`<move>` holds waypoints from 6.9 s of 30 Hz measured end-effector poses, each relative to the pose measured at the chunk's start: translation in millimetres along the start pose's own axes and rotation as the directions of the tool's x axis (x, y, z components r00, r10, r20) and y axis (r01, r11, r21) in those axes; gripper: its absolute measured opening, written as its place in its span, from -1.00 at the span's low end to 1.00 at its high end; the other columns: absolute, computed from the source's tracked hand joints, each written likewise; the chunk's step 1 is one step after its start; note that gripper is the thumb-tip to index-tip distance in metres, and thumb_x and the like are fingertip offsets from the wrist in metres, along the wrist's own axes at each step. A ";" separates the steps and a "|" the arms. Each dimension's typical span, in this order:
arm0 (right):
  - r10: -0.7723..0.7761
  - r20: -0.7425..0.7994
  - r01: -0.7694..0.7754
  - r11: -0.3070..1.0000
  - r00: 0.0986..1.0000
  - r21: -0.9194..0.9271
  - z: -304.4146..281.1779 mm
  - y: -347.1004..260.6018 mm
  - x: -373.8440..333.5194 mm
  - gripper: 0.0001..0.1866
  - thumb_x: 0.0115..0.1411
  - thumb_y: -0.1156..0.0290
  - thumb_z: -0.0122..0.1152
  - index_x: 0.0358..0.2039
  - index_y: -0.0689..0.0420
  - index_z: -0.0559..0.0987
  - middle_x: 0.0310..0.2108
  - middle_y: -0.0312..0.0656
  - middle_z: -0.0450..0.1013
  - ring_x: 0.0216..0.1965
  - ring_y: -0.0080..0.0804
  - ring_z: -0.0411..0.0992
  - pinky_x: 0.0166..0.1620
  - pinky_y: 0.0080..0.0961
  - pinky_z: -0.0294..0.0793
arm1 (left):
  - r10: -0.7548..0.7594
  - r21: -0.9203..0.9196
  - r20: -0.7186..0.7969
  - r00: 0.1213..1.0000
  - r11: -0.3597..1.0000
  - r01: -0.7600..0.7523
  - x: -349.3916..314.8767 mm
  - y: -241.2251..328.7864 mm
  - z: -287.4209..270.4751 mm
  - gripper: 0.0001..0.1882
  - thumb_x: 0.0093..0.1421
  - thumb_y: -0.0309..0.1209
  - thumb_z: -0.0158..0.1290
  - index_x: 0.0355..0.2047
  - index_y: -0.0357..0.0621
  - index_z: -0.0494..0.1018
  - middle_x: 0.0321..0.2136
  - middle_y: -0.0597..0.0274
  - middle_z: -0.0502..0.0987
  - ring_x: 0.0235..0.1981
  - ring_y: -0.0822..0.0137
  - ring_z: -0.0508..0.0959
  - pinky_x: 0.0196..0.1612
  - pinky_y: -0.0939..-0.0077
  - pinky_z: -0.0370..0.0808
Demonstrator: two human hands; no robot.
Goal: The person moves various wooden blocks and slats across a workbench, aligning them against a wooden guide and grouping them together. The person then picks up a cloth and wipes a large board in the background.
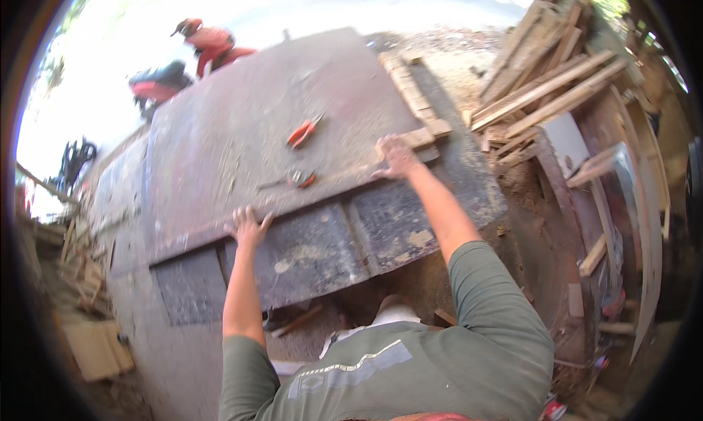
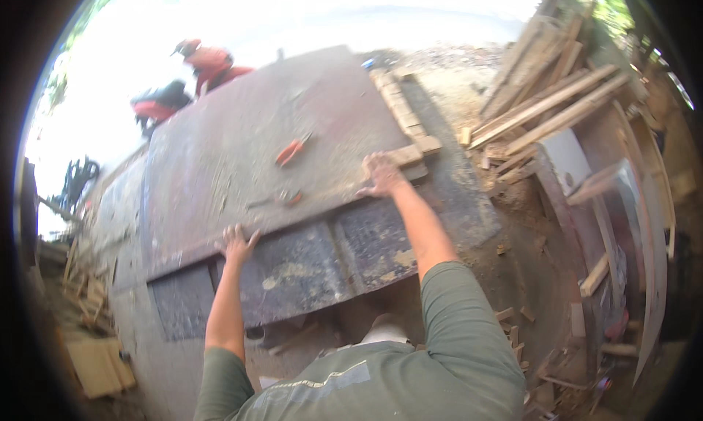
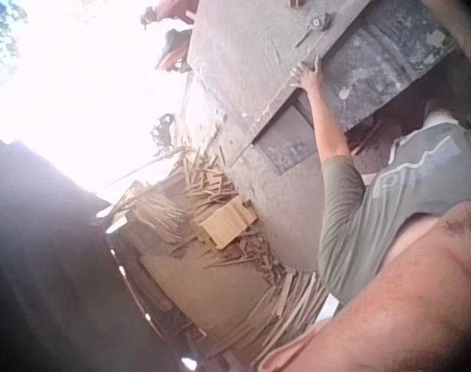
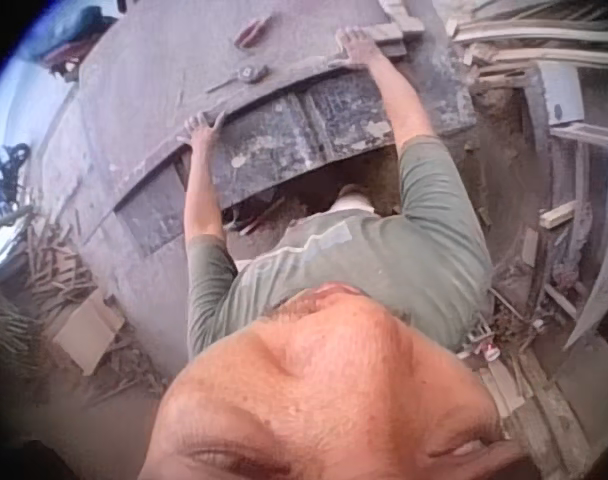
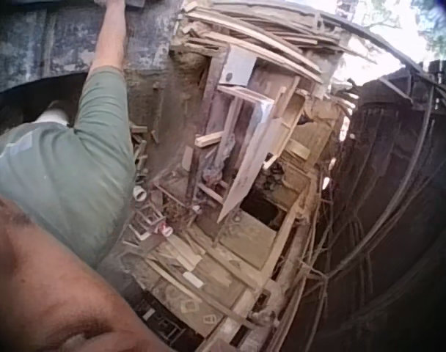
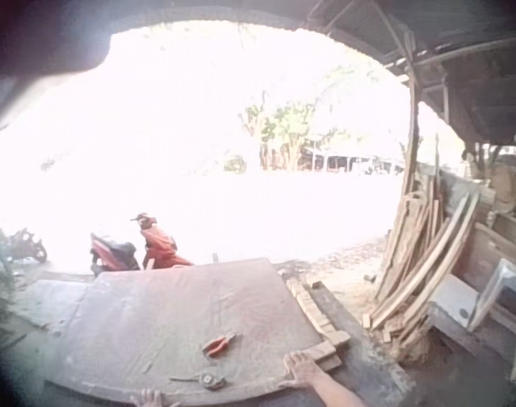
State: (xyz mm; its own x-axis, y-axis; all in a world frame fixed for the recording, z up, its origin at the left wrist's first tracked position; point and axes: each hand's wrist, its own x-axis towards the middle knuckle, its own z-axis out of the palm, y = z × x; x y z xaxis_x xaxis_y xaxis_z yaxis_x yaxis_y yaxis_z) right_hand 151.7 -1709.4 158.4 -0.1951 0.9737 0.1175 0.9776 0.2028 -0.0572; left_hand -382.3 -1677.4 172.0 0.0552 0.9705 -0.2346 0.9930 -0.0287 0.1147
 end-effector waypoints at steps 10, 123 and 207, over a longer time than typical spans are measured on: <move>0.077 -0.196 -0.085 0.996 0.978 -0.031 -74.1 -51.2 -171.3 -0.37 0.16 0.20 0.45 0.18 0.18 0.47 -0.02 0.00 0.57 0.05 -0.10 0.56 0.12 -0.21 0.55 | 0.218 0.054 -0.419 0.881 0.975 -0.216 -171.1 -38.4 93.4 -0.13 0.25 0.32 0.05 0.32 -0.08 0.30 0.31 -0.04 0.25 0.46 -0.09 0.09 0.42 -0.52 -0.26; 0.943 -0.072 -0.706 -0.192 -0.326 0.681 36.3 -12.7 -848.8 -0.47 0.48 0.14 0.00 0.29 0.22 0.41 0.28 0.14 0.39 0.30 0.14 0.35 0.33 -0.03 0.31 | 0.611 -0.704 0.692 -0.385 0.688 -0.175 -640.6 792.6 356.4 0.10 0.28 0.49 -0.12 0.46 -0.24 0.18 0.37 -0.15 0.29 0.37 -0.06 0.31 0.37 0.00 0.25; -0.114 0.082 0.138 -0.670 -0.990 0.730 51.7 -48.2 -994.0 -0.34 0.19 -0.04 0.40 0.21 0.05 0.56 0.12 0.08 0.55 0.09 0.05 0.54 0.15 -0.11 0.51 | 0.114 -0.972 -0.028 -0.993 0.230 0.054 -1082.6 1254.8 377.9 -0.81 0.30 -0.41 0.14 -0.13 -0.18 0.61 -0.14 0.17 0.62 -0.15 0.39 0.62 -0.13 0.46 0.56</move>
State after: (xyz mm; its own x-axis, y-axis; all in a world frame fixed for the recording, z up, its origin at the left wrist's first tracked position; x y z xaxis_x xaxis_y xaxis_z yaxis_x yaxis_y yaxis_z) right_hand 294.4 -2681.7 -6.9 0.0752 -0.9786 -0.1913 -0.7397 0.0739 -0.6689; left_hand 843.6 -2854.6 205.2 0.0553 -0.9603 0.2734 0.1299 0.2784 0.9516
